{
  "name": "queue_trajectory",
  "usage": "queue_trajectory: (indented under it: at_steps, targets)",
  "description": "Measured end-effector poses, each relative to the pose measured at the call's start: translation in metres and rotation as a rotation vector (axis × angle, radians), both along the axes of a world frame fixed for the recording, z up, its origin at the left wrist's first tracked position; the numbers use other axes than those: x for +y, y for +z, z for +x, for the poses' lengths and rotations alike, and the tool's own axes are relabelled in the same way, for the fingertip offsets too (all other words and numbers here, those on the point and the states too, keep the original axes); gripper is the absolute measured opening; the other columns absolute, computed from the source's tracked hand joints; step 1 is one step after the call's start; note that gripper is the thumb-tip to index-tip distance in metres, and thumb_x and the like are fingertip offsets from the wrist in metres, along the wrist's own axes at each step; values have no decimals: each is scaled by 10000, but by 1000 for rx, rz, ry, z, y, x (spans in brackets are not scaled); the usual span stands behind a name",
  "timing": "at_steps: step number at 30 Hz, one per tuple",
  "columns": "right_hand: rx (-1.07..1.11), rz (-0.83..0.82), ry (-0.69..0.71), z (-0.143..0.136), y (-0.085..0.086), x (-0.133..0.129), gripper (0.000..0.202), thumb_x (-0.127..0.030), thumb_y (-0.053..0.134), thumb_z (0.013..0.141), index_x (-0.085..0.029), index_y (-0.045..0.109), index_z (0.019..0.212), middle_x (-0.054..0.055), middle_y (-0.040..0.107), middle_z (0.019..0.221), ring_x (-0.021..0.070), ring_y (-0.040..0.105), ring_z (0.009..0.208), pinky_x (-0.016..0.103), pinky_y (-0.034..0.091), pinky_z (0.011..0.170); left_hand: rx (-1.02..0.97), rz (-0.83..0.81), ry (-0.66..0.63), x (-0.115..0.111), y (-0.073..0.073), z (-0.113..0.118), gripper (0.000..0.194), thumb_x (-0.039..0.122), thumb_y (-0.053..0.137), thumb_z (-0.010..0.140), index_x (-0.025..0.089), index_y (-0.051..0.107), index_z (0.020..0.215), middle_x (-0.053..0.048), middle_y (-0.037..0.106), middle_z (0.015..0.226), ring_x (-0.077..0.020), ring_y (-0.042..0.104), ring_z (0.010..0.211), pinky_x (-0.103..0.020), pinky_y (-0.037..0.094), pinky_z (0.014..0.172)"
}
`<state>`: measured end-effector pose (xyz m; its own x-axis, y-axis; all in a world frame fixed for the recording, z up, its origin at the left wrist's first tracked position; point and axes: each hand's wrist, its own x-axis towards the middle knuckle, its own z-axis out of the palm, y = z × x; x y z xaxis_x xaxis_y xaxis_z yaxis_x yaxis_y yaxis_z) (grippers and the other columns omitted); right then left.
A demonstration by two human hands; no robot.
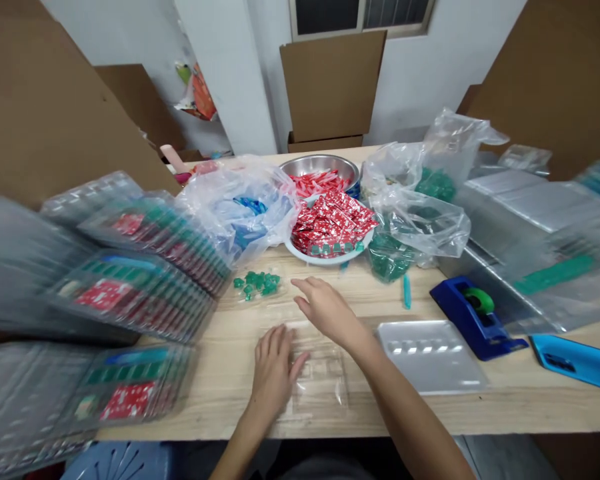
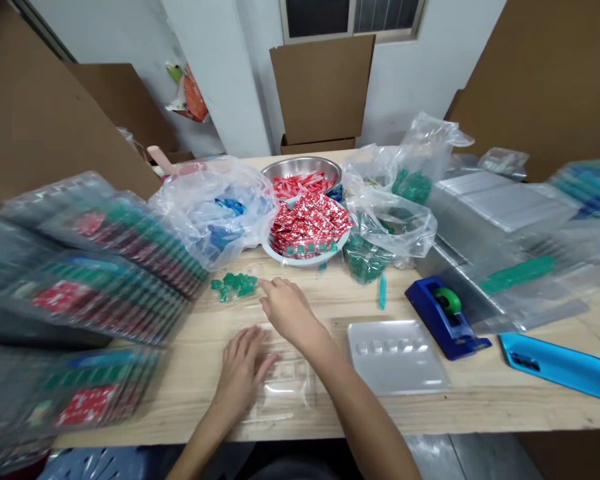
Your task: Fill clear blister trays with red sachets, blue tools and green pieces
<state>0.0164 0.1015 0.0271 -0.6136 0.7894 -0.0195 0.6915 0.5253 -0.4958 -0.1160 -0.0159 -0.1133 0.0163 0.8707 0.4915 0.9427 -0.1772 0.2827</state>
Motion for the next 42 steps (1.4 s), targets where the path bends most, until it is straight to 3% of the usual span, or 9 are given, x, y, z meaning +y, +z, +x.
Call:
queue_trajectory:
  at_steps: [4,10,13,16,27,33,37,39,42]
  targets:
    - [204,5,-102,41,-9,-25,331,-148,506,938,-168,626,1247,112,708,1129,229,670,1063,370,526,922,-156,76,-131,41,35,-25,343,361,531,890,422,573,1225,-100,700,1072,-339,689,971,-539,589,773]
    - [396,44,-136,65,-29,-52,274,-167,483,947,-189,665,1151,84,737,1066,216,705,979,348,569,842,-208,-38,-316,193,93,-43,310,164,439,886,210,675,1081,-96,697,1128,-229,652,1080,-448,514,992]
    - [428,34,-121,65,-35,-60,267,-153,486,943,-183,674,1131,83,743,1048,211,711,957,335,577,832,-212,-130,-397,257,101,-30,295,50,556,718,199,715,918,-81,712,1096,-225,642,1072,-434,486,1019]
    - [415,16,-139,69,-41,-63,257,-148,500,936,-172,679,1119,87,746,1015,219,716,919,347,584,821,-267,-161,-403,287,98,-19,244,40,589,678,193,708,825,-64,730,973,-229,657,983,-433,490,993]
    - [495,-49,-168,75,-54,-60,259,-199,452,967,-191,675,1097,87,740,997,224,710,923,372,582,825,-768,-2,-174,301,108,-41,124,269,501,884,176,584,875,-29,654,754,-161,645,716,-352,556,804]
    - [900,-256,-426,50,-44,-48,439,-349,532,939,-242,473,1361,104,651,1223,178,707,973,285,594,739,-850,-222,-369,218,143,-30,289,451,615,832,179,645,738,-47,679,679,-164,653,613,-319,580,638]
    - [1187,-255,-543,38,-36,-35,362,-381,564,914,-212,516,1230,67,715,992,150,718,787,277,590,711,-469,-544,-705,171,161,-10,267,424,597,861,212,731,772,-19,724,735,-174,685,692,-290,576,655]
    - [1145,-237,-585,41,-36,-35,221,-371,543,927,-205,574,1071,17,704,770,138,692,667,260,569,650,-401,-468,-652,180,160,-9,304,400,509,912,207,740,874,-39,745,851,-187,695,762,-316,581,713]
    - [1026,-232,-631,55,-45,-48,179,-352,581,899,-207,585,1004,22,709,825,140,691,678,242,543,607,-416,-327,-409,220,144,-16,257,291,508,904,143,695,1001,-115,714,1018,-251,663,983,-459,512,947]
